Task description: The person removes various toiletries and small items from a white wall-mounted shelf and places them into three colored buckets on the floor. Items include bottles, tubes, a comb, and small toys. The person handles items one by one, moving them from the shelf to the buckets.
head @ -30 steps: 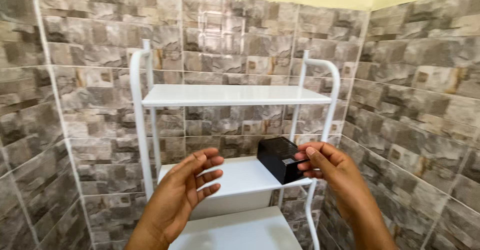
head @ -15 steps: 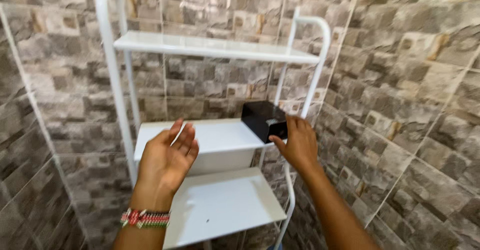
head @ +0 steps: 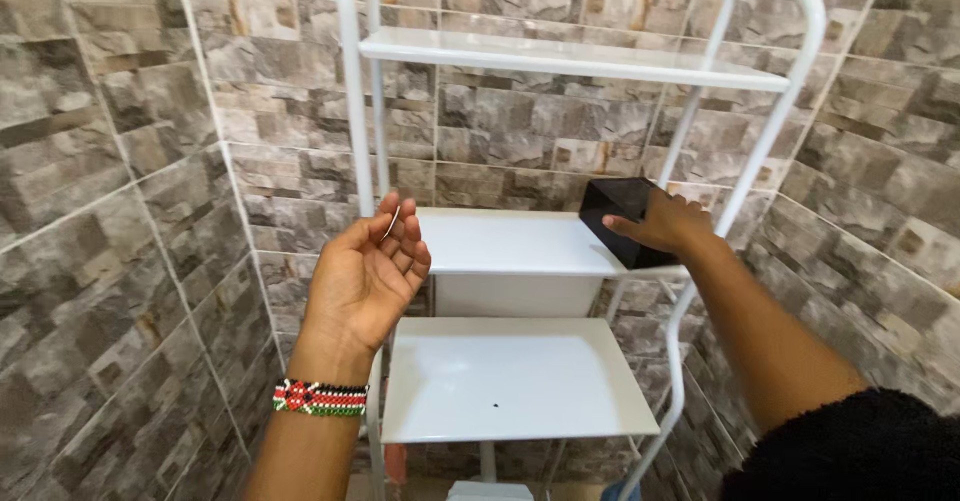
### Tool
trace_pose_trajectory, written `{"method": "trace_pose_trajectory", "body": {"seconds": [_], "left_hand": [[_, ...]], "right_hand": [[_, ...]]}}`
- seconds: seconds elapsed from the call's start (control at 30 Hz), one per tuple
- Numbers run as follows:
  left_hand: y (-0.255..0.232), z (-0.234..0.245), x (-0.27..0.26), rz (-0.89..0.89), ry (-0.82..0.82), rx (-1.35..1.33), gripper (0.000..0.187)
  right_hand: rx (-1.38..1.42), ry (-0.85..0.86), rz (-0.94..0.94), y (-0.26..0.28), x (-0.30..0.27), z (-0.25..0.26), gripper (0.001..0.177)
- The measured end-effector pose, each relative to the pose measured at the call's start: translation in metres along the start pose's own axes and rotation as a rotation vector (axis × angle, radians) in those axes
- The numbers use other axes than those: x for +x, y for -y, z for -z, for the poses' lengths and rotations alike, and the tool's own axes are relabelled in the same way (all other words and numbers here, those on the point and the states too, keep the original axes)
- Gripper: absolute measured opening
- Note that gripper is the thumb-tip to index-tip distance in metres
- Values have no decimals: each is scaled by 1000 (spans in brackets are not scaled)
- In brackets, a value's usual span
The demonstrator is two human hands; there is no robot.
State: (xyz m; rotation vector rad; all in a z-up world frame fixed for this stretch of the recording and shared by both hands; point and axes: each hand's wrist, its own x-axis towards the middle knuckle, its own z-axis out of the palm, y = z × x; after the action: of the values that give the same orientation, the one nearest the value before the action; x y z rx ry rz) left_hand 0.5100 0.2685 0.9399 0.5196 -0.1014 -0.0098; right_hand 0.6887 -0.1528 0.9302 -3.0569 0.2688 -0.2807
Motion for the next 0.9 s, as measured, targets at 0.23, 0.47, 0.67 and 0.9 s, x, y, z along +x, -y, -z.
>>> {"method": "trace_pose_trajectory", "body": {"seconds": [0.23,0.47,0.67,0.9], "left_hand": [[-23,18,-1,-52,-13,-12,22],[-25,12,11,-38,-5,43,21],[-15,-39,45,-3,-5,303,29],[-3,-109,72,0,73,485,35]], "right_hand": [[173,90,-60,-15,48,-5,139],[21,168,-80,-1,43,-1,137],[397,169,-18,39,-32,68,127],[393,100,240,67,-130,172,127]]}}
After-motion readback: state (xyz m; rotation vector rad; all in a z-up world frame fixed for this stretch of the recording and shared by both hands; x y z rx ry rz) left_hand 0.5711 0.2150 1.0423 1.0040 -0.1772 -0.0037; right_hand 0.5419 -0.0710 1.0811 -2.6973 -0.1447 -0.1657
